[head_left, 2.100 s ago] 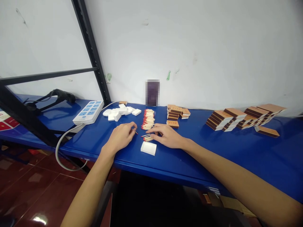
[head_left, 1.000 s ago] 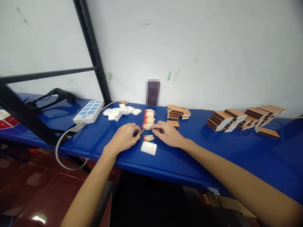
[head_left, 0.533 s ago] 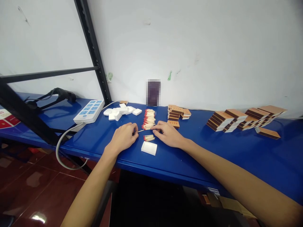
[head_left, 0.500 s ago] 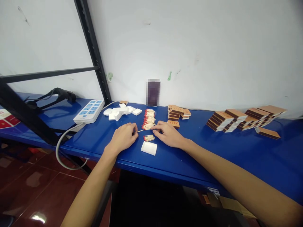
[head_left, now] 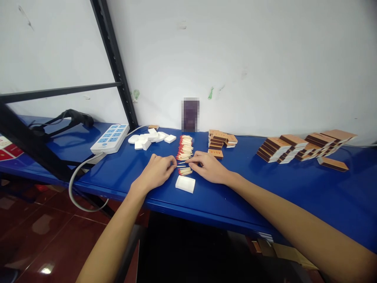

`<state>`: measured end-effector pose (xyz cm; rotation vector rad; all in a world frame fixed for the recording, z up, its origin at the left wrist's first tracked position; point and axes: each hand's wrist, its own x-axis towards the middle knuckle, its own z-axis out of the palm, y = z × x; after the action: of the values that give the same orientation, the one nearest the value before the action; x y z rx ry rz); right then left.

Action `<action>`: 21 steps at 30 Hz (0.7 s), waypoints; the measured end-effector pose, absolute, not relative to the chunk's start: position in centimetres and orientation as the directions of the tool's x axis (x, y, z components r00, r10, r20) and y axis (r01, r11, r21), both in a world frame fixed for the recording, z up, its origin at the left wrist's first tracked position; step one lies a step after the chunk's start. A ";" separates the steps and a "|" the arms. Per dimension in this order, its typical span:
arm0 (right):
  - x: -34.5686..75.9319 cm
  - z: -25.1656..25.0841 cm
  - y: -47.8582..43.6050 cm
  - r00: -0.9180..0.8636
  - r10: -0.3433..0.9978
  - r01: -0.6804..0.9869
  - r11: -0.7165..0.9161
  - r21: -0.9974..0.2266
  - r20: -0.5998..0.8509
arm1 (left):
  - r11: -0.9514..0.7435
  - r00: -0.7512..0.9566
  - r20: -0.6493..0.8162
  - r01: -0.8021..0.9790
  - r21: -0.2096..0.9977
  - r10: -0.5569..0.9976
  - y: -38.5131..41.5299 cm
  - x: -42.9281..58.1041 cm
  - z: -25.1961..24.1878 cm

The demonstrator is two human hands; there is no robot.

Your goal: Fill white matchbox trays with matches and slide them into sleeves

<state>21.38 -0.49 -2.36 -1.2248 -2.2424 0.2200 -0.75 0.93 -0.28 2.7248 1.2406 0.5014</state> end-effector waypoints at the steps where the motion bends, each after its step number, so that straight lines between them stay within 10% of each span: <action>1: 21.3 -2.3 -0.6 -0.425 0.813 0.716 0.571 -0.403 0.398 | -0.657 0.610 0.247 0.715 0.239 0.753 0.9 -0.7 -0.2; 21: 21.3 -2.3 -0.7 -0.435 0.816 0.706 0.571 -0.418 0.381 | -0.614 0.553 0.271 0.734 0.289 0.788 1.0 -0.5 -0.4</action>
<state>21.27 -0.69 -2.34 -1.2134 -2.2569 0.2635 -0.52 1.04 -0.42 2.6412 1.3030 0.5686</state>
